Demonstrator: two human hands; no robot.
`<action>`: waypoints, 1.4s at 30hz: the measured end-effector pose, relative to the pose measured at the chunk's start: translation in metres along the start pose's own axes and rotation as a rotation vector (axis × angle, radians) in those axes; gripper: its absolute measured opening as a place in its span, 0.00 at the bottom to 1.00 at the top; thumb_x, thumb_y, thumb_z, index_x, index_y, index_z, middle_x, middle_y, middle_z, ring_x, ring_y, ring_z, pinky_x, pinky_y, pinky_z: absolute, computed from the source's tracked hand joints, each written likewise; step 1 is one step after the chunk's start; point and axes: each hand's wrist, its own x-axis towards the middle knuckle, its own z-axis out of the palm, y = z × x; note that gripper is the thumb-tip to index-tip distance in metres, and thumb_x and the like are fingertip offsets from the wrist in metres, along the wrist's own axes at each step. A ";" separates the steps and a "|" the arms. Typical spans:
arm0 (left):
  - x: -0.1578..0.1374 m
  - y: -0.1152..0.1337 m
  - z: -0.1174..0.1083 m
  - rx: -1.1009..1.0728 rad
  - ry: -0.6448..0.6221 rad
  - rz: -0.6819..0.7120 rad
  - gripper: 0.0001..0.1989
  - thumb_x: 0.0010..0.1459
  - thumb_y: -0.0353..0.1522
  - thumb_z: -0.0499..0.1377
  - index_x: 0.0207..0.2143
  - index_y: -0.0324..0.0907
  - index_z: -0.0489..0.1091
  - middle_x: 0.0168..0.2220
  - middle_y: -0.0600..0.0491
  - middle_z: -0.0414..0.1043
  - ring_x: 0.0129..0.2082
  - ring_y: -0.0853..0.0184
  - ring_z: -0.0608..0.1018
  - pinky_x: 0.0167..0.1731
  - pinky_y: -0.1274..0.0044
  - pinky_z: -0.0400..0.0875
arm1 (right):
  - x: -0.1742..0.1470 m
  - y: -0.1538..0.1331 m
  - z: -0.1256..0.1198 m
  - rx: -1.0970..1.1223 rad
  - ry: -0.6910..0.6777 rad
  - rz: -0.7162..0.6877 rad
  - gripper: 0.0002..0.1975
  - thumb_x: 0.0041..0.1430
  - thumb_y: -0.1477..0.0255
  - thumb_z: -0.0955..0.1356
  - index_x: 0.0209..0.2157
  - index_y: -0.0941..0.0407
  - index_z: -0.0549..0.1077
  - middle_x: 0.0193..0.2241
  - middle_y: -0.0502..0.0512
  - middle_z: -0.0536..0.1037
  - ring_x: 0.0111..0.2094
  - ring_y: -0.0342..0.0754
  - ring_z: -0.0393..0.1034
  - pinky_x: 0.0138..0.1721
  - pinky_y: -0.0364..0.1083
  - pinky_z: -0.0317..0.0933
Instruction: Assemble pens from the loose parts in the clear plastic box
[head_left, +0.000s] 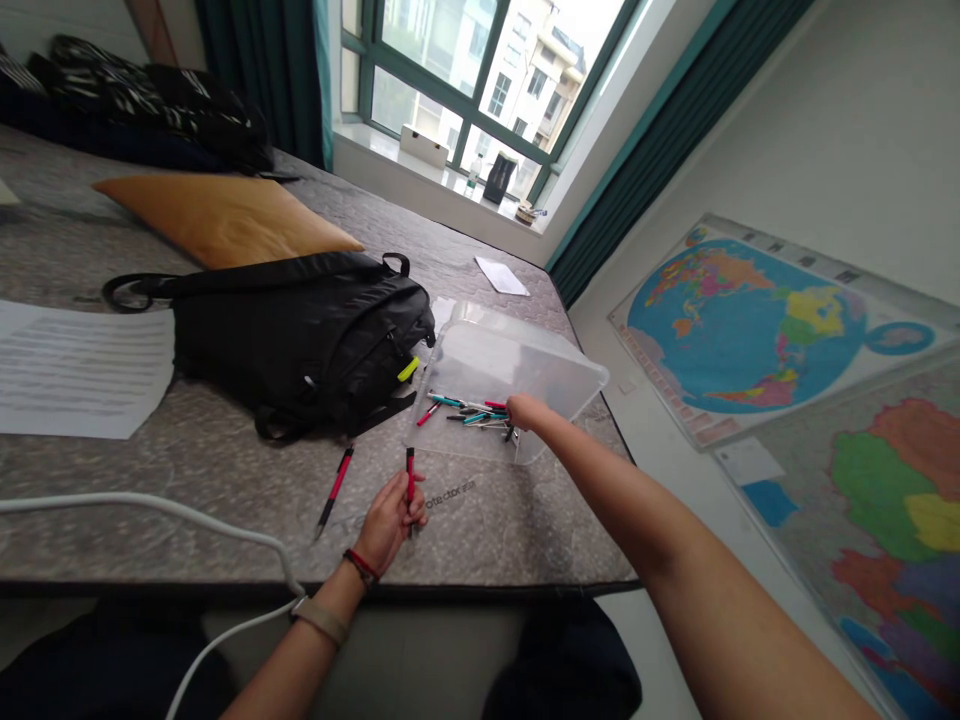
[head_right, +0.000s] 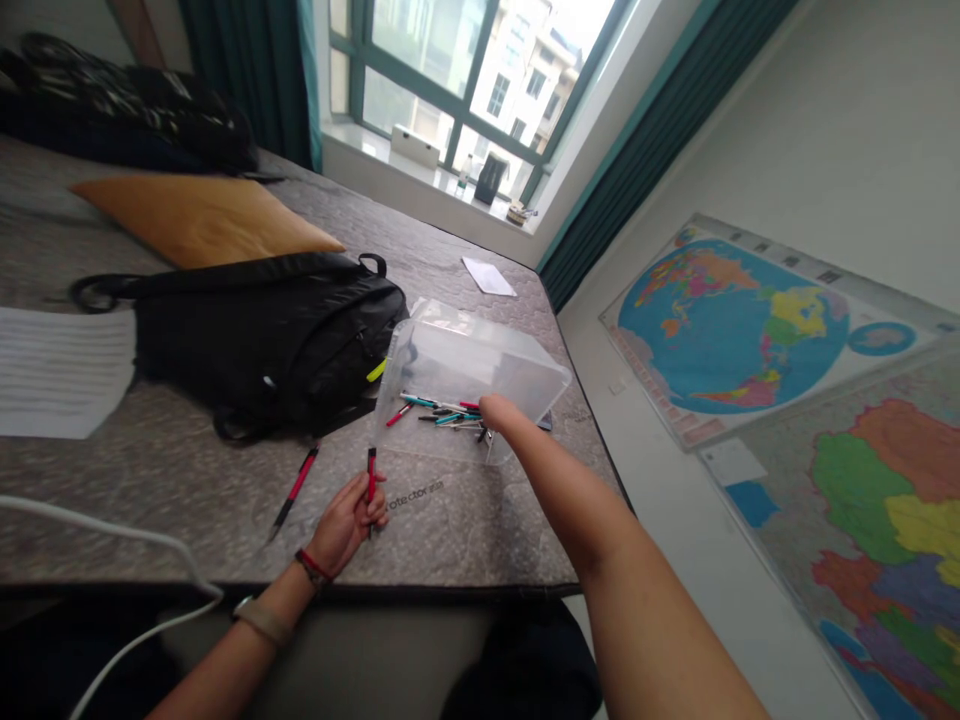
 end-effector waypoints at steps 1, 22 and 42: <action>0.000 0.000 0.000 0.001 0.001 0.001 0.15 0.61 0.44 0.58 0.40 0.41 0.68 0.20 0.62 0.59 0.17 0.77 0.57 0.24 0.79 0.63 | -0.001 -0.001 0.002 -0.007 -0.002 0.004 0.10 0.56 0.74 0.69 0.40 0.60 0.80 0.35 0.65 0.81 0.35 0.53 0.77 0.35 0.41 0.63; 0.000 0.000 0.000 -0.004 0.011 -0.001 0.16 0.59 0.44 0.60 0.40 0.41 0.68 0.19 0.62 0.59 0.17 0.75 0.61 0.23 0.78 0.64 | -0.018 -0.014 -0.004 -0.062 -0.013 -0.031 0.11 0.60 0.75 0.66 0.42 0.58 0.79 0.36 0.63 0.81 0.34 0.50 0.76 0.33 0.40 0.61; -0.001 0.002 0.000 -0.028 0.011 -0.017 0.17 0.57 0.44 0.61 0.40 0.41 0.68 0.19 0.62 0.59 0.17 0.76 0.59 0.23 0.79 0.63 | -0.014 -0.019 -0.009 -0.078 -0.002 -0.011 0.12 0.60 0.75 0.66 0.43 0.59 0.79 0.39 0.65 0.80 0.38 0.53 0.77 0.37 0.42 0.64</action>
